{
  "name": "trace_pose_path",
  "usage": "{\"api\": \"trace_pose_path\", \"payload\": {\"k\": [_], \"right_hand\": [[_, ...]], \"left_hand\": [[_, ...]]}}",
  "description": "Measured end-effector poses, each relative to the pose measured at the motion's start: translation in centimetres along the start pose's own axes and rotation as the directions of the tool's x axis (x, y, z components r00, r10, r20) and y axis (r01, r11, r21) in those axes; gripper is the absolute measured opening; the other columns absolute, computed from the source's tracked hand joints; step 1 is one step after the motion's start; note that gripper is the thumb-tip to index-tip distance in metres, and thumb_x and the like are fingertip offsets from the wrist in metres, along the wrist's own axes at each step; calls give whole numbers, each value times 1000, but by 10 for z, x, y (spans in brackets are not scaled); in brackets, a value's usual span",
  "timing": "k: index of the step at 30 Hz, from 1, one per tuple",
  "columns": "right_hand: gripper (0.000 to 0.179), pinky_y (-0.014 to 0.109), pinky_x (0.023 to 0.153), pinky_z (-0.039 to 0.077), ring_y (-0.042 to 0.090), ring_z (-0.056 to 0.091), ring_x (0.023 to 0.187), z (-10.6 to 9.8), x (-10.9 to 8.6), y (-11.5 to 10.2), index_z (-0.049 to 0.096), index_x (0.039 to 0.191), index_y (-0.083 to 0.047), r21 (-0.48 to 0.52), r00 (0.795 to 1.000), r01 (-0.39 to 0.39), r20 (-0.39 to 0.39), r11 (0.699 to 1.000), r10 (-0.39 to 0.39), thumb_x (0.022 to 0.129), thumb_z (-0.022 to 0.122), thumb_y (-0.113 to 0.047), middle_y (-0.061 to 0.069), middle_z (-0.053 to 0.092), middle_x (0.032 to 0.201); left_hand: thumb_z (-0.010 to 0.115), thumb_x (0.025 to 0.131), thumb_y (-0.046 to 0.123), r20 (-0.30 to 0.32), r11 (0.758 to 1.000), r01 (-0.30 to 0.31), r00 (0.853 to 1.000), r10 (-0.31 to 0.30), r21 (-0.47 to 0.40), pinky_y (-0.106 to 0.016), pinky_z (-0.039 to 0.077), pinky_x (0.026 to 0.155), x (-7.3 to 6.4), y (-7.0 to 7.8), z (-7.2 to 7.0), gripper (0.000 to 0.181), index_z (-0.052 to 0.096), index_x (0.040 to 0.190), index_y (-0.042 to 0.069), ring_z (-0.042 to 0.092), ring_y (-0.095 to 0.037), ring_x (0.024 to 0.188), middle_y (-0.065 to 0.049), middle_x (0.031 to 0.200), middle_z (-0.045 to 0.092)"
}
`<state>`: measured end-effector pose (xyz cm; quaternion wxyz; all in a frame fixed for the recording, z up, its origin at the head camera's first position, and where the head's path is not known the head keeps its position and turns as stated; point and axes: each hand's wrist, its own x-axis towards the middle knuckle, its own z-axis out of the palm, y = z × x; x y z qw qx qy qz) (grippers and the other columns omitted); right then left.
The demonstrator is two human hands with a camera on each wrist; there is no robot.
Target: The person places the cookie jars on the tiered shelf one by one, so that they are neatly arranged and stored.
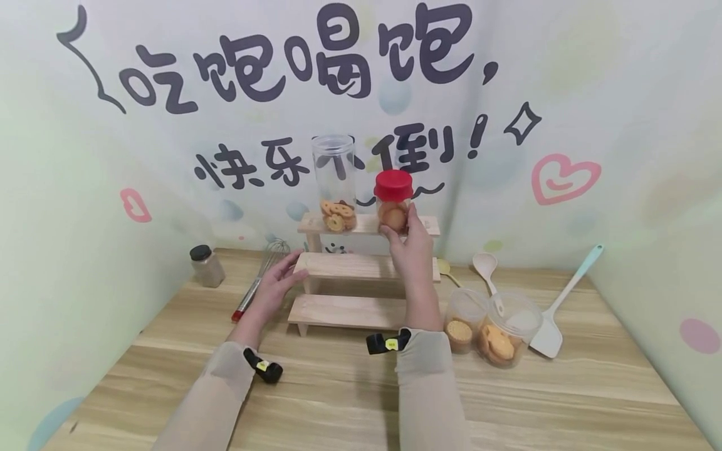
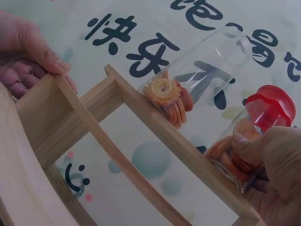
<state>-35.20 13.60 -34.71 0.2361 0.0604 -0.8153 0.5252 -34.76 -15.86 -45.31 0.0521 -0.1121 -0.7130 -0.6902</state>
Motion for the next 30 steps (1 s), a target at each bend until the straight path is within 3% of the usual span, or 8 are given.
{"api": "trace_pose_path", "payload": {"k": [9,14,21,30], "right_hand": [[78,41,109,44,29,53,133,0,0,0,28,159,-11,-27,1000,-5,10,1000,6,95,72,-21,15,46,153],[71,41,109,44,29,52,134,-1,-1,0,33,156,-8,-22,1000,-3,8,1000,3,96,70,-19,15,46,153],[53,39,106,46,28,52,133,1,0,1,49,149,-10,-39,1000,-6,-27,999,5,99,65,-18,11,51,149],[56,41,106,46,28,50,135,1,0,2,46,151,-12,-38,1000,-29,-4,999,29,99,66,-21,9,49,151]], "left_hand": [[75,92,25,-3,1000,-1,1000,1,9,-40,41,112,0,1,0,69,44,152,11,46,-27,139,-13,151,48],[73,94,23,8,1000,15,1000,-15,11,-39,39,113,0,2,-1,68,42,153,12,44,-26,141,-13,154,45],[70,96,18,32,999,39,999,-40,23,-39,38,114,-14,32,3,67,38,154,6,41,-29,142,-18,155,42],[71,96,18,37,999,31,999,-31,23,-39,40,113,-14,31,3,67,39,154,5,43,-29,141,-18,154,44]]}}
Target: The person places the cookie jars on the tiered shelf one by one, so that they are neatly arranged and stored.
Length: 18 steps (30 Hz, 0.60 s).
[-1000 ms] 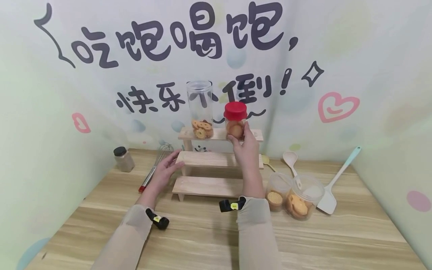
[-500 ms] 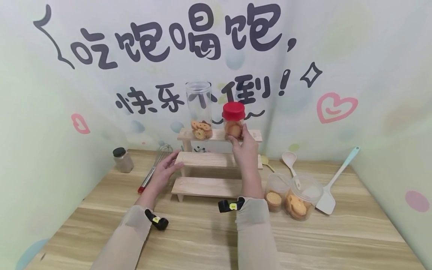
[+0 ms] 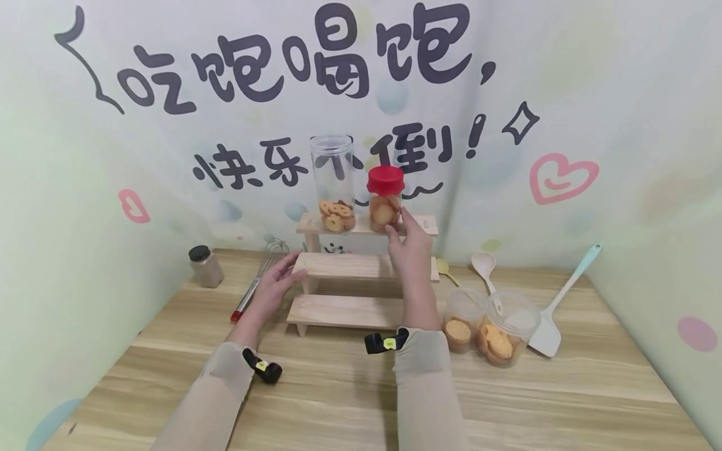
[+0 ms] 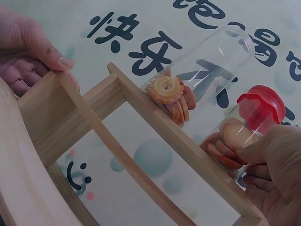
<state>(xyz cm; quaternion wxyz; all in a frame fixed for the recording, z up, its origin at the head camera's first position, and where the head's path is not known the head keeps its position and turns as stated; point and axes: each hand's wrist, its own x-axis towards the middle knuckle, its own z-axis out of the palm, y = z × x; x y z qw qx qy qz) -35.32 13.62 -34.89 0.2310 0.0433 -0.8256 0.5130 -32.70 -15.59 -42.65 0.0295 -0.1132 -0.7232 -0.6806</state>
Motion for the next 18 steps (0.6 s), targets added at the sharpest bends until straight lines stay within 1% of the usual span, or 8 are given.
{"api": "trace_pose_path", "payload": {"k": [4,8,11,18], "right_hand": [[58,41,106,47,28,50,136,0,0,0,45,152,-13,-10,1000,-15,10,1000,15,99,66,-23,10,49,151],[59,40,105,47,27,49,137,0,-1,0,45,152,-16,-9,999,-36,23,999,36,99,67,-24,8,48,152],[58,40,105,48,27,50,136,-1,-1,0,45,152,-15,-4,999,-33,24,999,33,99,66,-25,8,48,152],[59,41,106,47,28,52,134,-2,0,0,46,152,-12,-19,1000,4,12,1000,-4,98,67,-24,10,50,150]], "left_hand": [[71,96,18,0,1000,-6,1000,6,-4,-39,40,113,0,0,0,67,38,154,4,43,-30,141,-18,154,43],[71,96,17,-7,1000,6,1000,-6,-11,-40,40,113,-1,0,1,68,39,154,4,43,-30,141,-17,154,43],[71,96,17,-8,1000,14,1000,-14,-9,-40,39,113,-1,0,1,68,39,154,5,43,-29,141,-16,155,42],[70,96,17,-7,1000,12,1000,-12,-7,-40,39,114,-1,1,2,67,39,154,5,43,-29,141,-16,155,42]]}}
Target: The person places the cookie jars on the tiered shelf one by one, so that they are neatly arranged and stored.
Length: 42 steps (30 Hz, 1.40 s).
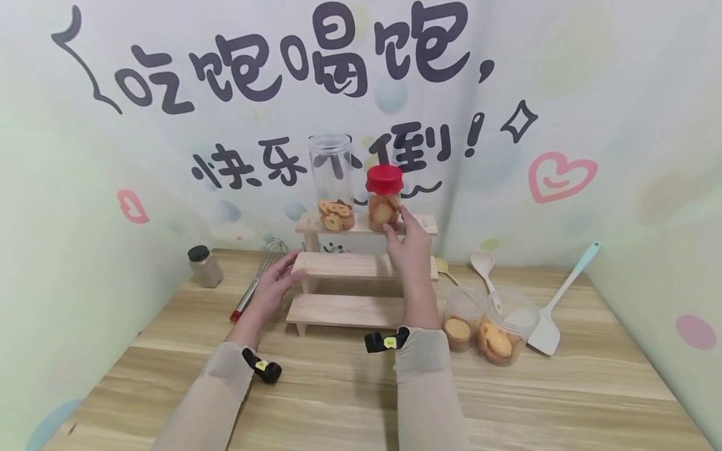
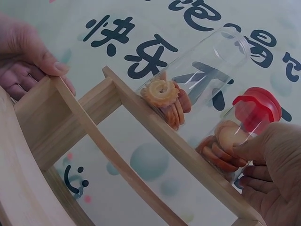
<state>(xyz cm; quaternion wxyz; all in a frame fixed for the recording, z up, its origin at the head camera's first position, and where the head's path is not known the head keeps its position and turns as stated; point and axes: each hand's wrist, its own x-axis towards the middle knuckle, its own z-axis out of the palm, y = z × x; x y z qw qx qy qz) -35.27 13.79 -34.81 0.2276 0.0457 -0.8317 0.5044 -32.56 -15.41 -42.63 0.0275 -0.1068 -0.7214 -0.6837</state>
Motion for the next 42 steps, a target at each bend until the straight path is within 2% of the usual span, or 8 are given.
{"api": "trace_pose_path", "payload": {"k": [6,9,13,18,23,32,38,42], "right_hand": [[60,41,107,47,27,49,137,-4,-1,-3,45,152,-14,6,1000,-24,15,1000,24,98,67,-26,9,49,151],[59,41,108,46,28,49,137,-6,-1,-4,45,152,-13,13,1000,-23,16,1000,23,98,66,-26,9,48,152],[58,40,109,44,27,48,138,-9,-1,-6,46,151,-10,14,1000,2,9,1000,-2,99,66,-25,10,48,152],[54,41,111,43,27,51,135,-20,-4,-20,53,145,-5,23,994,96,-58,995,-95,98,67,-25,14,55,146],[53,44,111,43,24,55,132,-35,-15,-38,55,144,-12,45,973,214,-100,976,-208,98,66,-35,10,58,143],[60,60,106,40,28,50,134,-60,-29,-42,47,150,-31,17,926,377,30,926,-377,95,69,-34,-7,48,152],[79,60,114,33,24,36,144,-81,-35,-31,29,157,-42,-44,888,444,154,895,-433,92,73,-32,-8,36,159],[79,63,113,30,25,31,148,-93,-40,-20,33,157,-39,-110,862,485,226,867,-454,90,75,-32,-4,33,161]], "left_hand": [[71,96,17,-1,1000,9,1000,-9,0,-39,39,114,7,-11,-1,66,40,154,10,43,-29,141,-14,156,41],[70,96,18,-2,1000,-4,1000,4,-8,-40,38,114,13,-22,-3,66,39,155,11,42,-28,142,-14,156,41],[71,96,22,-5,999,-31,1000,31,-13,-41,39,114,16,-27,-2,68,40,155,11,43,-27,141,-12,155,42],[74,93,27,-17,999,-48,999,48,-11,-41,40,113,16,-26,-1,70,42,153,12,45,-26,140,-11,154,45],[75,92,29,-25,999,-51,998,52,5,-42,40,113,15,-27,0,68,44,152,15,46,-27,139,-12,152,47],[74,93,33,-27,999,-13,1000,14,35,-43,38,114,7,-21,-4,70,42,154,17,44,-27,141,-12,154,45],[74,93,36,-29,999,-9,1000,10,40,-44,37,115,10,-26,-5,72,41,154,16,43,-27,141,-12,154,44],[75,92,31,-35,1000,-9,999,9,8,-43,39,114,11,-28,-4,71,43,153,15,44,-27,140,-13,153,46]]}}
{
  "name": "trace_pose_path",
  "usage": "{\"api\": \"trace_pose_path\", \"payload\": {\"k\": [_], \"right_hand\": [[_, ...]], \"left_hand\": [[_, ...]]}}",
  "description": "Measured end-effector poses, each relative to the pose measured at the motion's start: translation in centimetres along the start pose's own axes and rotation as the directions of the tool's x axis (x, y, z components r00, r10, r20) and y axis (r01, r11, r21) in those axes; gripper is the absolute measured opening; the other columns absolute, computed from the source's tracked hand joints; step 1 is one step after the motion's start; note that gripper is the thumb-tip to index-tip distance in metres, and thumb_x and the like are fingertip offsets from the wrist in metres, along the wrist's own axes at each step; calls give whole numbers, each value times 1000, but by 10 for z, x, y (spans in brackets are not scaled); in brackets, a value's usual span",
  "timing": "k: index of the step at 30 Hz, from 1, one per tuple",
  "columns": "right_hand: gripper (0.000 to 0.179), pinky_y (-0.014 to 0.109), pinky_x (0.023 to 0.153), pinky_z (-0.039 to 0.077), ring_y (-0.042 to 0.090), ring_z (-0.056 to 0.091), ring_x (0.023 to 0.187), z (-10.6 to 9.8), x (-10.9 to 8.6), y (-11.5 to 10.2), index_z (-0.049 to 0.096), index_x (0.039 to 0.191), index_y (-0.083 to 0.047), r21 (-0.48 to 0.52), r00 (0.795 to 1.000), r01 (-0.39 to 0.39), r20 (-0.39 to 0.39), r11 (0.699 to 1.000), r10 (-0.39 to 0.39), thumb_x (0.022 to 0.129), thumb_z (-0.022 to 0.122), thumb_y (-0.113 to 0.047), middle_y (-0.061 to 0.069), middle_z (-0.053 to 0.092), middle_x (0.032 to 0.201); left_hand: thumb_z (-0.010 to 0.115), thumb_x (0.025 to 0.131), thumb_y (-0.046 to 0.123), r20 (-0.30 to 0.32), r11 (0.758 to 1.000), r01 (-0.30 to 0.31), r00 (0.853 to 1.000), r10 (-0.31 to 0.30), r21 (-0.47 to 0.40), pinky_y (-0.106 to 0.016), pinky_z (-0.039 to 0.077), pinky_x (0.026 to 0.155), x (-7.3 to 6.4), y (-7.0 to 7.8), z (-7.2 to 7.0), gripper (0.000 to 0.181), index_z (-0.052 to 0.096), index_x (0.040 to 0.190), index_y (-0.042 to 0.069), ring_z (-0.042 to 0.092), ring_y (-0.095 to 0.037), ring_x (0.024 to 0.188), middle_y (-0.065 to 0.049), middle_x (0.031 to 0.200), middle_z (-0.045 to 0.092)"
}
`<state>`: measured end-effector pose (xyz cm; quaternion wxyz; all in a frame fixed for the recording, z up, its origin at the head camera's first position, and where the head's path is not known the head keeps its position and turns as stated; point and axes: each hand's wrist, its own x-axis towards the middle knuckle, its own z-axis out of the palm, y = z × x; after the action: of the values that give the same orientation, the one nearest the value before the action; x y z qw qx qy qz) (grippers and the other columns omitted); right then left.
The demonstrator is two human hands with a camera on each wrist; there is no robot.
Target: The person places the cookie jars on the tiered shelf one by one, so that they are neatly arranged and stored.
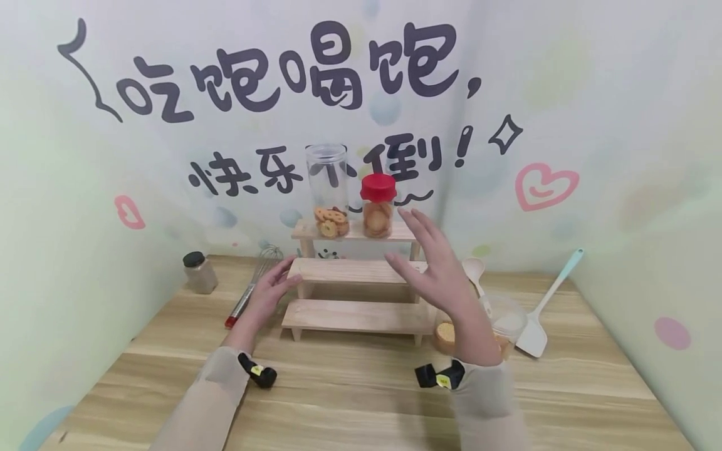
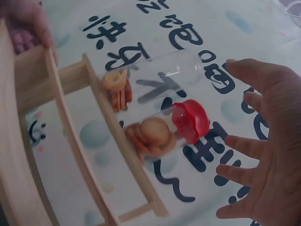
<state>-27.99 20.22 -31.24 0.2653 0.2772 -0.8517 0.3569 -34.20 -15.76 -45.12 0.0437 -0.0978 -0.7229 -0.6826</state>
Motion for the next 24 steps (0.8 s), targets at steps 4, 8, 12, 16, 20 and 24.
{"api": "trace_pose_path", "payload": {"k": [4,8,12,16,20,24], "right_hand": [[72,78,110,15,33,26,149,-7,-14,11,42,153,-37,-69,998,-7,63,998,11,89,75,-35,1,32,162],[73,80,109,10,38,24,149,-15,-27,21,43,153,-33,-122,994,10,109,992,3,89,76,-35,5,33,161],[77,70,109,28,38,32,144,-24,-40,31,37,156,-30,-144,988,20,156,989,3,90,76,-35,7,37,159],[74,63,109,36,34,37,141,-33,-54,45,36,157,-26,-168,973,-8,227,986,47,93,72,-39,7,41,156],[69,62,107,39,36,43,139,-40,-69,59,45,152,-18,-210,957,-36,276,977,95,93,71,-44,10,49,151],[75,64,102,43,40,47,134,-44,-80,70,49,149,-14,-251,939,-99,296,963,173,89,73,-52,15,51,148]], "left_hand": [[76,92,28,-1,1000,-3,1000,3,-22,-40,41,112,0,-1,0,69,44,152,15,45,-26,139,-13,153,46],[75,92,26,3,1000,-3,1000,3,-30,-39,43,111,1,-1,-1,68,45,152,15,45,-25,139,-11,153,46],[74,94,24,10,1000,12,1000,-11,-29,-38,43,111,1,0,-1,68,43,153,14,45,-25,140,-13,153,45],[71,95,19,15,1000,25,1000,-25,-16,-39,42,112,1,2,-1,67,40,154,13,43,-28,141,-16,154,44],[69,97,16,23,1000,25,999,-25,-1,-40,41,112,1,2,-2,66,39,155,11,43,-29,141,-17,154,43],[70,96,19,21,1000,16,1000,-16,-2,-40,40,113,1,2,-2,66,40,154,14,43,-28,141,-16,154,43]]}}
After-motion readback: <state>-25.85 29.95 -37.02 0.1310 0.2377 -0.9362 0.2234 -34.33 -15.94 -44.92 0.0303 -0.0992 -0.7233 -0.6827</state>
